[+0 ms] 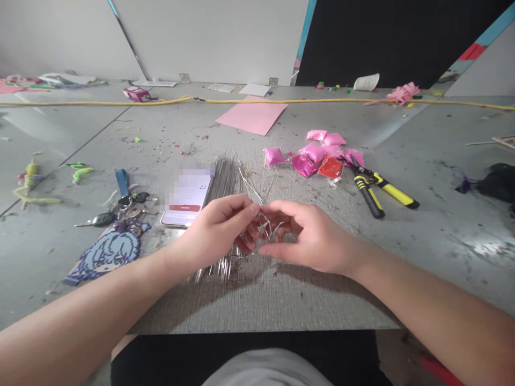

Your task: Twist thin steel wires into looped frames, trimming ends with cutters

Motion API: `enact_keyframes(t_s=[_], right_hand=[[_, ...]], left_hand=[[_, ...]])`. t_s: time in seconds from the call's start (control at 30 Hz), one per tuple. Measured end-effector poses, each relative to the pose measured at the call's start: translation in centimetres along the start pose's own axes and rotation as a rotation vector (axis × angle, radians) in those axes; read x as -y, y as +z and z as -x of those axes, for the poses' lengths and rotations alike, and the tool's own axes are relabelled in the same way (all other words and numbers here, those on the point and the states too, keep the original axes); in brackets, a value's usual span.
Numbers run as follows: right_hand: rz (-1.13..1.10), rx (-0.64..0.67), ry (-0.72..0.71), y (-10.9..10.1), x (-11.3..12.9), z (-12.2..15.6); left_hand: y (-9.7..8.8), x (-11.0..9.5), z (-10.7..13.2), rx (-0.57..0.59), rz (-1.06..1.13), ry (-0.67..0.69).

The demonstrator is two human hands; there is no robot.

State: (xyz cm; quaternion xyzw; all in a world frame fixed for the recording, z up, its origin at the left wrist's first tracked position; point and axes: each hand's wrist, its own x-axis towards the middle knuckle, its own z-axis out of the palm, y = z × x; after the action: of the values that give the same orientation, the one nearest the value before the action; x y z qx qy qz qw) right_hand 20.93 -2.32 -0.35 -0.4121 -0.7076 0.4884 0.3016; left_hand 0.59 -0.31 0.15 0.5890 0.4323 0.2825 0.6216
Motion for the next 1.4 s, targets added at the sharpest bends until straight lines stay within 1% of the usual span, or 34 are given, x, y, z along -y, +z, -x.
enact_keyframes(t_s=[0.2, 0.3, 0.4, 0.53, 0.7, 0.83, 0.9, 1.03, 1.13, 1.4], right_hand=[[-0.067, -0.002, 0.014, -0.2, -0.6, -0.2], [-0.107, 0.004, 0.02, -0.4, -0.9, -0.2], [-0.146, 0.023, 0.026, -0.5, -0.9, -0.3], [-0.176, 0.032, 0.029, -0.6, -0.8, -0.3], [-0.206, -0.005, 0.062, -0.6, -1.1, -0.4], [-0.133, -0.064, 0.141, -0.6, -1.5, -0.6], [-0.087, -0.064, 0.161, -0.6, -1.5, -0.6], [-0.056, 0.008, 0.112, -0.7, -1.1, -0.6], [-0.043, 0.038, 0.077, -0.8, -1.0, -0.6], [-0.075, 0.058, 0.042, -0.8, -1.3, -0.7]], left_hand=[[-0.3, -0.2, 0.2, 0.029, -0.083, -0.02], [-0.6, -0.4, 0.2, 0.065, -0.117, -0.036], [-0.9, -0.5, 0.2, 0.108, -0.107, -0.051], [-1.0, -0.5, 0.3, 0.134, -0.059, -0.069], [-0.8, -0.3, 0.4, 0.109, -0.023, -0.079], [-0.6, -0.4, 0.2, 0.062, 0.0, -0.072], [-0.6, -0.5, 0.2, 0.047, -0.001, -0.075], [-0.7, -0.6, 0.2, 0.066, -0.036, -0.07], [-0.8, -0.6, 0.2, 0.086, -0.065, -0.048], [-0.8, -0.7, 0.1, 0.111, -0.002, -0.084]])
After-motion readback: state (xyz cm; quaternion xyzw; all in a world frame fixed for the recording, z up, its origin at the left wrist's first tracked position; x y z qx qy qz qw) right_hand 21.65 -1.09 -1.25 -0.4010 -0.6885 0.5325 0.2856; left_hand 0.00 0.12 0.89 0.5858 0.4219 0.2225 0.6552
